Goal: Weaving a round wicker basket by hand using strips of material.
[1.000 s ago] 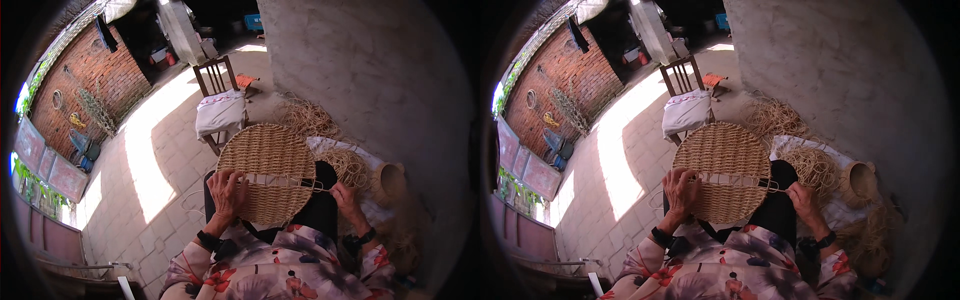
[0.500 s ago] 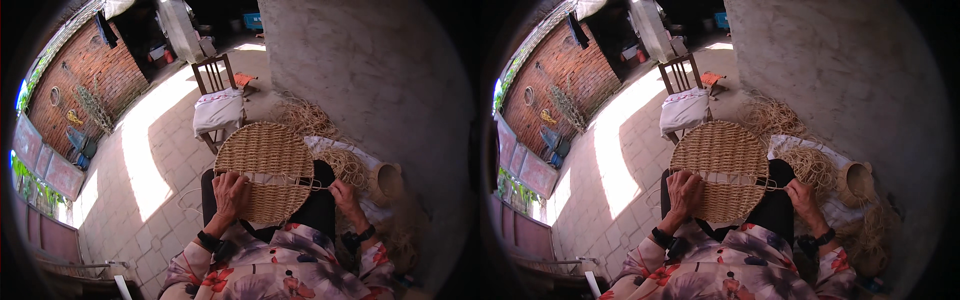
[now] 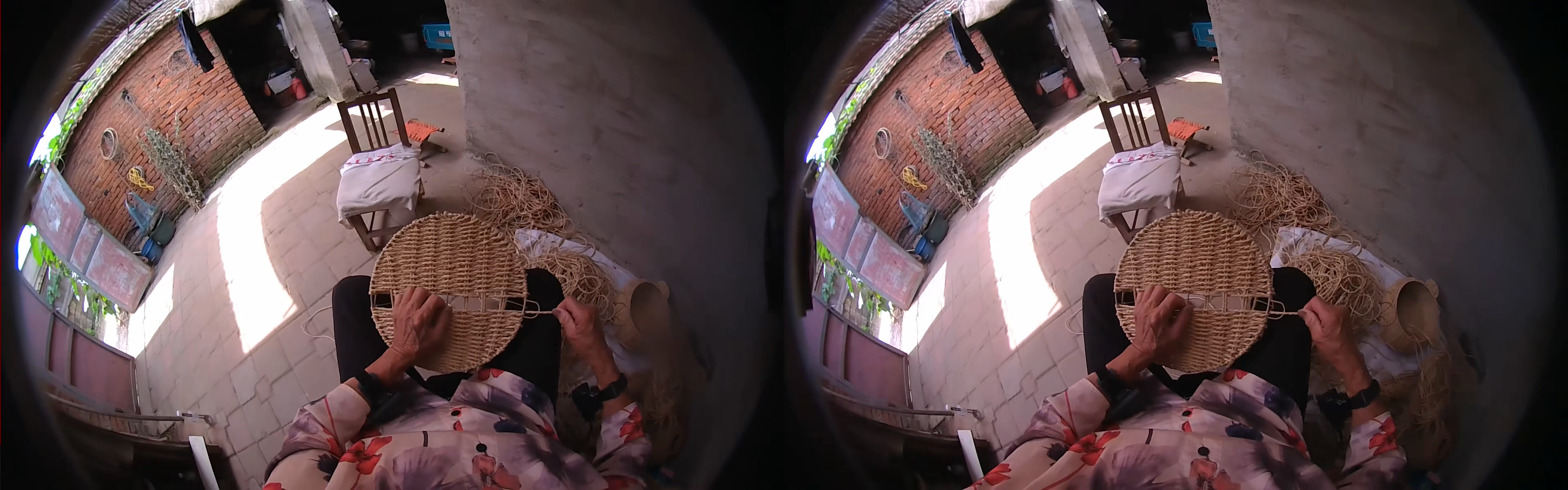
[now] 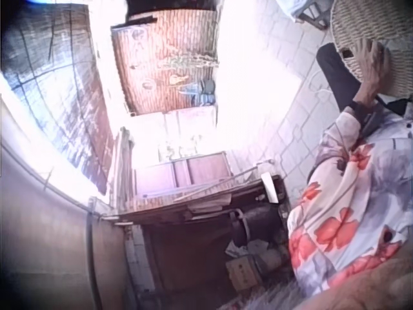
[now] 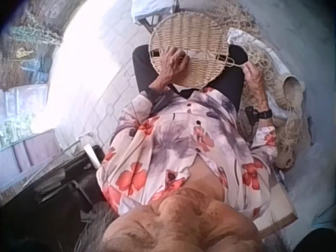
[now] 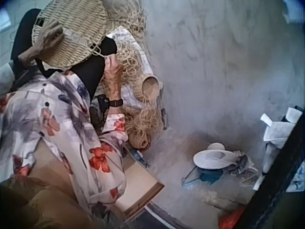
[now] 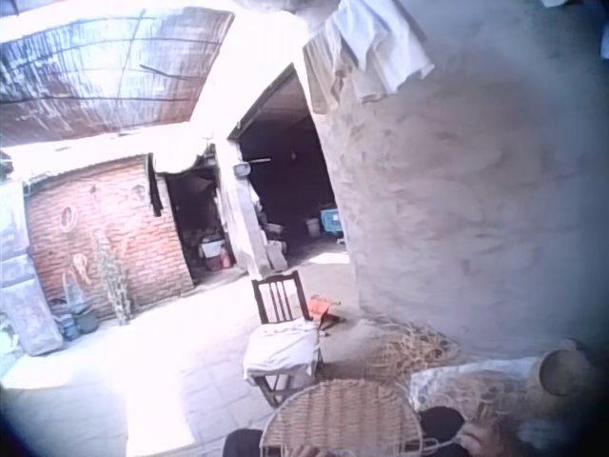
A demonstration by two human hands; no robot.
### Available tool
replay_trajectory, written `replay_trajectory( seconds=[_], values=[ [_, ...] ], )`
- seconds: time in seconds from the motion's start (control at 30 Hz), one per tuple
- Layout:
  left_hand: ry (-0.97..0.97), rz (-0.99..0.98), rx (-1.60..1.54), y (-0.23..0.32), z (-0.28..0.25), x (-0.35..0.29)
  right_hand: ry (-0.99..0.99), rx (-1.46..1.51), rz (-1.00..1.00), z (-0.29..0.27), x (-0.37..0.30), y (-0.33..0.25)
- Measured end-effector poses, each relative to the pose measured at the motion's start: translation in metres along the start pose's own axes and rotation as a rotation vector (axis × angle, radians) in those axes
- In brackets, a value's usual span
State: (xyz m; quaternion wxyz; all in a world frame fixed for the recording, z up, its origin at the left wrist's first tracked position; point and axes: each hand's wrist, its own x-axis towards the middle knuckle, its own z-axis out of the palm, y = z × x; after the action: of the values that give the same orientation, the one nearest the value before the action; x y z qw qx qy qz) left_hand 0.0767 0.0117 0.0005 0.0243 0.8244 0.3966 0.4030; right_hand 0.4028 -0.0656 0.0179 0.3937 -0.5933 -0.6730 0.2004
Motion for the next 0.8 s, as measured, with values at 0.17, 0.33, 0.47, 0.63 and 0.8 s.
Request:
replay_trajectory(
  seconds=[0.17,0.33,0.47,0.63,0.8],
  values=[
    [0.057,0.011,0.115,0.012,-0.001,0.001,-0.06,0.003,0.014,0.001,0.006,-0.006],
    [-0.16,0.2,-0.242,0.04,0.019,0.029,-0.106,0.096,0.053,-0.006,0.014,-0.012],
    [-0.282,0.217,-0.207,0.056,0.034,0.035,-0.245,0.212,0.225,-0.017,0.013,-0.017],
    [-0.247,0.289,-0.199,0.066,0.025,0.032,-0.216,0.408,0.097,0.004,0.039,-0.032],
    [-0.236,0.365,-0.091,0.066,0.028,0.026,-0.416,0.342,0.11,0.017,0.062,-0.046]
  ],
)
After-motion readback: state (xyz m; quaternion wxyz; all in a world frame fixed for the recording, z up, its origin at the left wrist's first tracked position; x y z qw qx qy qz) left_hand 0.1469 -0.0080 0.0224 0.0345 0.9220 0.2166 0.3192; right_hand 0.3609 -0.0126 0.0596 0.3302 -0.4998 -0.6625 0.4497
